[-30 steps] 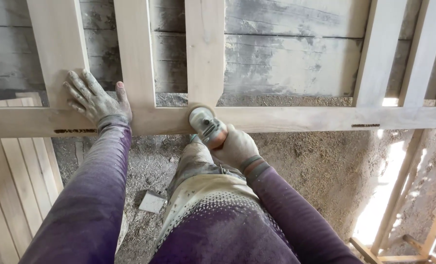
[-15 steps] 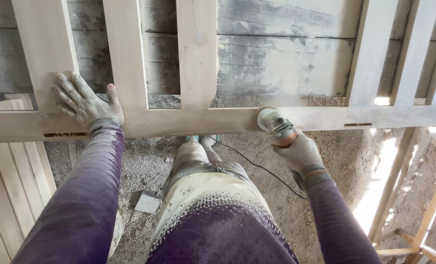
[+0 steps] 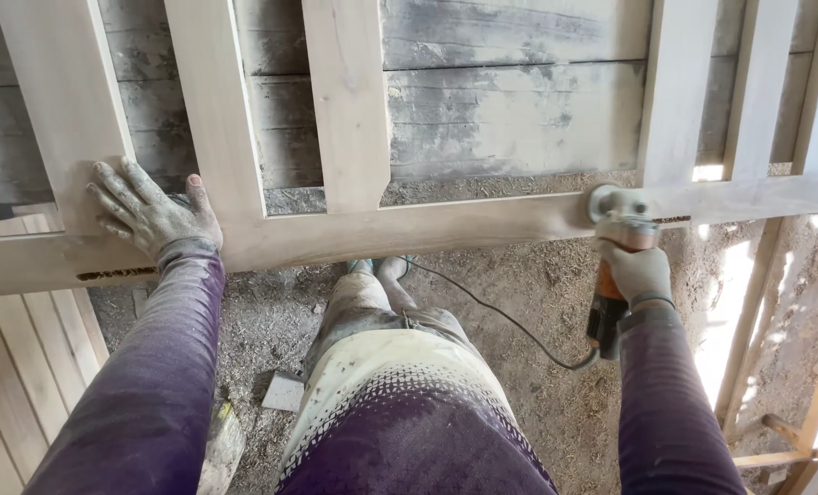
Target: Sand a wooden frame using a power angle grinder with a sanding disc.
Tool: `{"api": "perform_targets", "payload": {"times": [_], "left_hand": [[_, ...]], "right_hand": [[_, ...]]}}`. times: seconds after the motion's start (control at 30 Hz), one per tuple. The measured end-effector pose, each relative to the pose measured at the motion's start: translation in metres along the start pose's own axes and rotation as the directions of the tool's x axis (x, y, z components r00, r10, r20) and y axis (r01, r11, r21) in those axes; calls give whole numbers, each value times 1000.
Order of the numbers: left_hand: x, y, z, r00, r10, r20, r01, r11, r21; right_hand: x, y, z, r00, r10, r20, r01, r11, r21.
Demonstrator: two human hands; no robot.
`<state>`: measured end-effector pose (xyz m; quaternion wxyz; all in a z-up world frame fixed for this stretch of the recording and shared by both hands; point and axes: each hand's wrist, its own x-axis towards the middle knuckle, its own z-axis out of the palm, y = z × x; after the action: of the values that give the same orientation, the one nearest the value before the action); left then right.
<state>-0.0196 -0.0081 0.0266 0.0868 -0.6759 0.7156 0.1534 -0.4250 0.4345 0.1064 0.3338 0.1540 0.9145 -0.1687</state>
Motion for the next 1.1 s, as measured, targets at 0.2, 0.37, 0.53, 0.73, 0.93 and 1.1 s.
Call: {"api": "perform_targets", "payload": {"times": [0.2,0.37,0.53,0.73,0.93,1.1], "left_hand": [[-2,1,-1,1000,7,-8,-7,1000,-6],[-1,3,0,1000,-11,-11,11,1000,-5],[-1,0,1,999,-4,-35,4,1000,-2],[4,-4,3,998,-3,-63,2,1000,-8],[-12,8,-5,998,-15,-54,15,1000,0],[-9,3,-1,996,1,-87,-1,1000,-1]], "right_hand": [[-16,-10,27,996,73,-50,-54,948,312],[-49,-15,77,971,-222,85,211,969,130],[-114,-51,113,933,-288,216,301,953,-33],[-159,-71,153,734,-574,362,657,735,-167],[-137,-39,130,738,-530,418,663,686,-299],[-99,-7,69,861,-444,248,500,829,-251]]}}
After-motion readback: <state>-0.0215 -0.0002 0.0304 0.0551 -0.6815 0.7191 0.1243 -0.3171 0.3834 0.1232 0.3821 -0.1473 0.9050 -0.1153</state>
